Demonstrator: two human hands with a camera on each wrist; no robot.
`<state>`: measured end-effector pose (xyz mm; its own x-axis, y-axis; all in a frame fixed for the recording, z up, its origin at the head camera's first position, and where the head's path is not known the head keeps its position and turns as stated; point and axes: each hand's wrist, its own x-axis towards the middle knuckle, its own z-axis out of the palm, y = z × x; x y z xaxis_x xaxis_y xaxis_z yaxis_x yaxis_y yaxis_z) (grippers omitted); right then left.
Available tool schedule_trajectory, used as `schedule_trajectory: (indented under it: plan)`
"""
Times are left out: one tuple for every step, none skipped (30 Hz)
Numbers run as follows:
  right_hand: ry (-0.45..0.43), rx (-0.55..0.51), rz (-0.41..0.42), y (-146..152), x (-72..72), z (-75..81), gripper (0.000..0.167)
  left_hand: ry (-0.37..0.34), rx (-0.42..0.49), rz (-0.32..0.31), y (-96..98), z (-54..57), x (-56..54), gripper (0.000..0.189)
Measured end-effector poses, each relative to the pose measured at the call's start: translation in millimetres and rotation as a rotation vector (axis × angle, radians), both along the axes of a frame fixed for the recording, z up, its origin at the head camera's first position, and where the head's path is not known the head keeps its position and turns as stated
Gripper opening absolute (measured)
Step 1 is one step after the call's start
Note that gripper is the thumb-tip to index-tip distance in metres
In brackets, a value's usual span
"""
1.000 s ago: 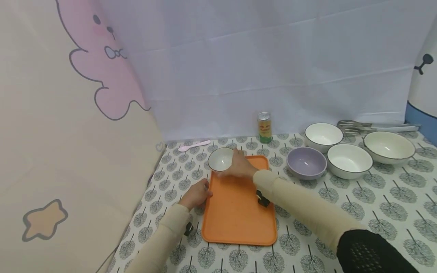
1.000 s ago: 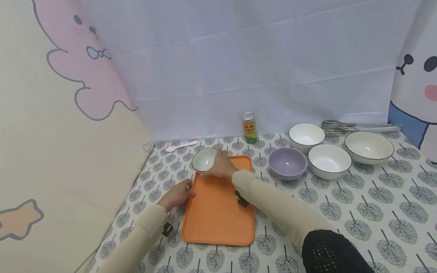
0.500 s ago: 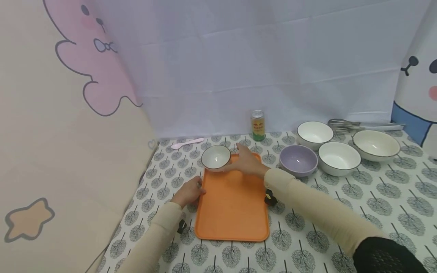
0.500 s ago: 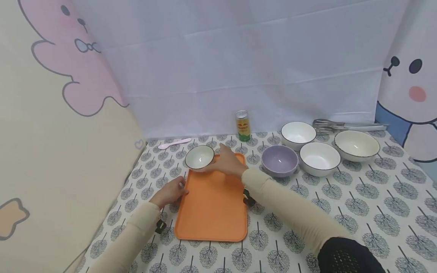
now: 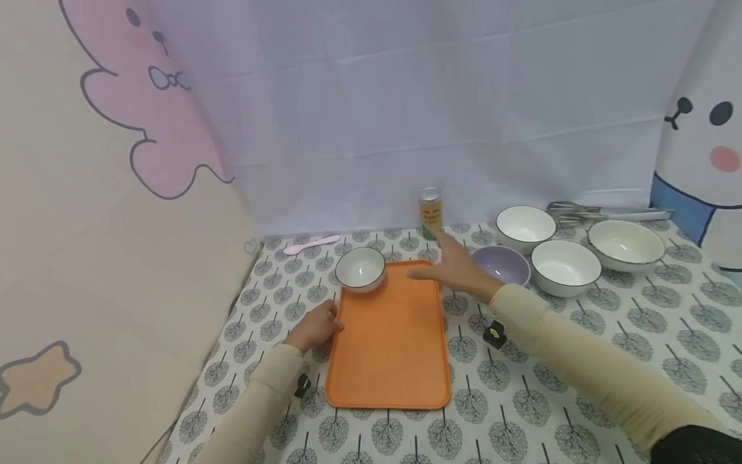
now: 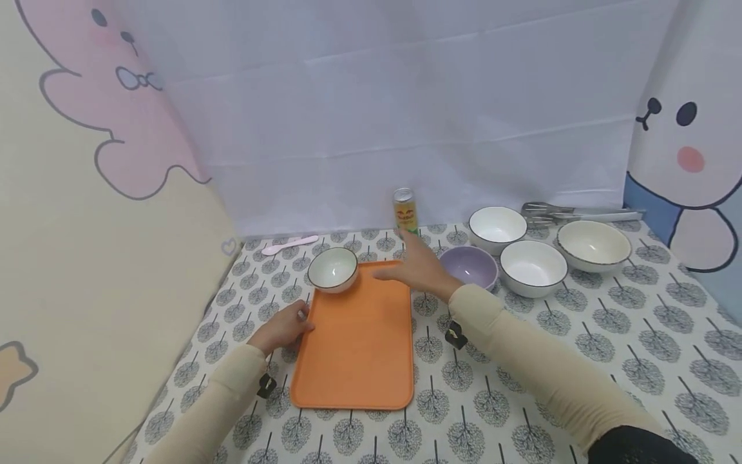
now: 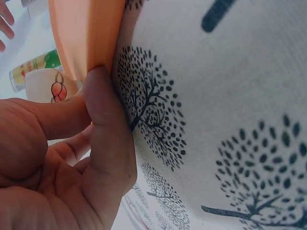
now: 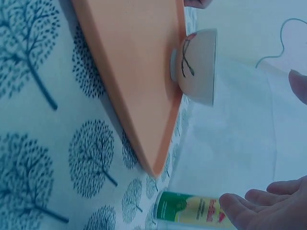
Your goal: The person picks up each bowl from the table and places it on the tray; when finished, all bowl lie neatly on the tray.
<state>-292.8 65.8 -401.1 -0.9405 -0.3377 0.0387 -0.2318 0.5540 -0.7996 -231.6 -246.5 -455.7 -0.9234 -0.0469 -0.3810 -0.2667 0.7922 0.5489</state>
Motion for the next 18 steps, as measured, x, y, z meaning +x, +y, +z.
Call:
schedule_trajectory:
  plan:
    - [-0.001, -0.005, -0.006, 5, 1.1, 0.7, 0.119, -0.004, -0.001, 0.004, 0.1, -0.1, -0.4, 0.026]
    - [-0.001, -0.010, -0.009, 10, 2.0, 0.9, 0.118, -0.008, 0.005, 0.008, 0.3, -0.2, -0.8, 0.025]
    - [-0.004, -0.015, -0.015, 15, 3.5, 1.5, 0.116, -0.009, 0.007, 0.007, 0.1, -0.7, -1.2, 0.025]
    - [-0.008, -0.017, -0.022, 21, 5.0, 1.7, 0.115, -0.012, 0.009, 0.006, 0.6, -1.4, -1.9, 0.025]
    - [-0.011, -0.012, -0.030, 26, 6.5, 2.0, 0.114, -0.013, 0.013, 0.005, 1.2, -2.2, -2.6, 0.025]
    - [-0.008, -0.008, -0.037, 32, 8.4, 2.7, 0.113, -0.014, 0.017, 0.004, 1.7, -3.0, -3.2, 0.024]
    - [-0.009, 0.003, -0.046, 37, 10.0, 3.2, 0.112, -0.015, 0.016, 0.002, 2.2, -3.4, -3.8, 0.024]
    - [-0.005, 0.014, -0.055, 42, 11.6, 3.9, 0.112, -0.011, 0.018, -0.004, 2.7, -3.9, -4.2, 0.024]
    - [-0.003, 0.023, -0.066, 48, 13.0, 4.6, 0.113, -0.009, 0.016, -0.006, 3.2, -4.3, -4.8, 0.024]
    - [0.005, 0.039, -0.076, 53, 14.1, 5.1, 0.113, -0.008, 0.011, -0.004, 3.8, -4.7, -5.4, 0.024]
    - [0.010, 0.054, -0.087, 58, 15.4, 5.7, 0.115, -0.008, 0.006, -0.002, 4.3, -4.8, -5.8, 0.025]
    - [0.011, 0.061, -0.099, 63, 17.0, 7.1, 0.116, -0.004, -0.003, -0.005, 4.3, -5.0, -6.0, 0.025]
    - [0.016, 0.066, -0.108, 67, 18.6, 8.1, 0.116, -0.001, -0.012, -0.007, 4.1, -4.7, -5.7, 0.025]
    - [0.023, 0.064, -0.114, 72, 20.4, 8.6, 0.117, 0.003, -0.018, -0.008, 3.7, -4.6, -5.2, 0.025]
    - [0.025, 0.062, -0.122, 76, 21.9, 8.9, 0.117, 0.002, -0.022, -0.001, 3.4, -4.0, -4.3, 0.025]
    - [0.028, 0.060, -0.129, 80, 23.4, 8.9, 0.117, 0.005, -0.028, 0.000, 2.5, -3.4, -3.3, 0.026]
    - [0.028, 0.050, -0.134, 85, 24.6, 8.5, 0.117, 0.007, -0.029, 0.000, 1.5, -2.7, -2.0, 0.025]
    - [0.031, 0.042, -0.141, 90, 26.0, 8.3, 0.116, 0.012, -0.023, 0.000, 0.5, -2.0, -0.9, 0.025]
